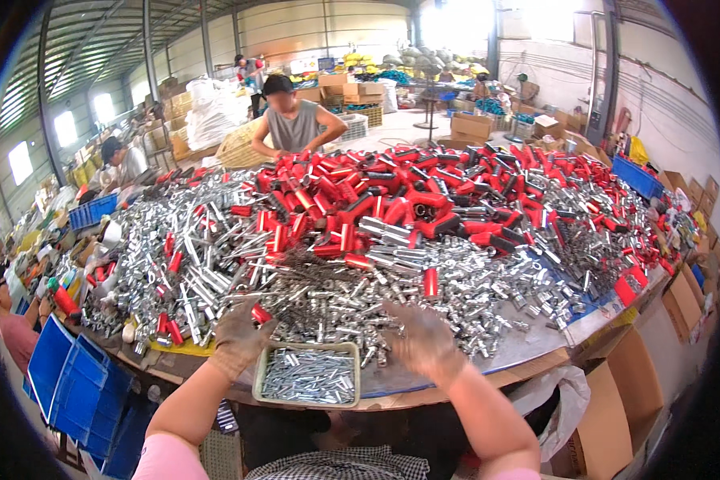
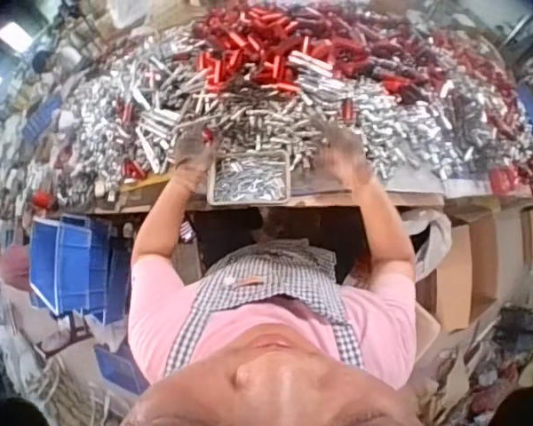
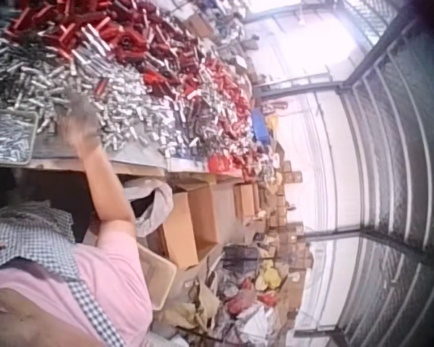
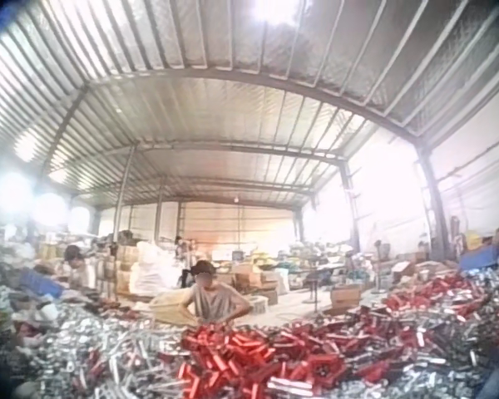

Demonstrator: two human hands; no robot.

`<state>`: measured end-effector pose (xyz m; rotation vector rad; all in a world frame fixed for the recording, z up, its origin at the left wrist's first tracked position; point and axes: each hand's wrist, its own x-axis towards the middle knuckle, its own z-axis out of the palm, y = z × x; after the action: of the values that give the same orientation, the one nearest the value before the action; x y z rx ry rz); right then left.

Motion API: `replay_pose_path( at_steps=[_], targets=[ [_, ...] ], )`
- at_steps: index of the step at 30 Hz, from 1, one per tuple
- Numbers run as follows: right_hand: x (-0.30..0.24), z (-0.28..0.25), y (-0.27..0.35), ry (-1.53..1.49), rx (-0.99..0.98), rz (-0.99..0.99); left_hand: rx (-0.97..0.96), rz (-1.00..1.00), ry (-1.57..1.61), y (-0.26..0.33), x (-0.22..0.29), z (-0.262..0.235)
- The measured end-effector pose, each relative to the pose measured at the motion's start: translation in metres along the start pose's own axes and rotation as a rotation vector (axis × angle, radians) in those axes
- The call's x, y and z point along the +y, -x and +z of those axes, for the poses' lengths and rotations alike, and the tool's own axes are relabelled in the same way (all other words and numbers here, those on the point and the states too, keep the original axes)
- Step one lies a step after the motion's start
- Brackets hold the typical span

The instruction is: The person assembles hand tool components by picking up metal barrels, red handles, and screws from the workbench, fitting the parts together, and securing them by hand.

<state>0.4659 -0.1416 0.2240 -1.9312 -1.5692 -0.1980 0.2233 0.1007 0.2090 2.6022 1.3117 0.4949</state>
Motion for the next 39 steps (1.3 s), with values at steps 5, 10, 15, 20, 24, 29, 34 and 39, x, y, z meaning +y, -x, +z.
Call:
replay_pose_path(
  at_steps=[5, 10, 15, 20, 24, 29, 34, 39],
  targets=[
    [0.02, -0.006, -0.085, 0.352, -0.032, 0.167, 0.001, 0.056, 0.062, 0.019, -0.027, 0.003],
    [-0.047, 0.024, -0.071, 0.05, -0.134, -0.148, -0.192, 0.123, -0.042, 0.041, -0.067, -0.001],
    [-0.075, 0.043, -0.053, 0.01, -0.345, -0.375, -0.12, 0.211, -0.208, 0.031, -0.079, 0.012],
    [-0.097, 0.035, -0.05, -0.051, -0.4, -0.363, -0.144, 0.071, -0.072, 0.039, -0.093, -0.004],
    [-0.113, 0.033, -0.05, -0.064, -0.429, -0.36, 0.257, 0.088, 0.229, 0.05, -0.083, -0.025],
    [-0.155, 0.038, -0.04, -0.017, -0.252, -0.358, 0.299, 0.784, -0.166, 0.075, -0.006, -0.067],
    [-0.149, 0.046, -0.041, -0.293, -0.839, -0.071, 0.263, 0.863, -0.107, 0.068, -0.009, -0.067],
    [-0.151, 0.128, 0.007, 0.293, -0.476, -0.4, 0.536, 0.42, 0.231, 0.024, -0.017, 0.051]
  ],
)
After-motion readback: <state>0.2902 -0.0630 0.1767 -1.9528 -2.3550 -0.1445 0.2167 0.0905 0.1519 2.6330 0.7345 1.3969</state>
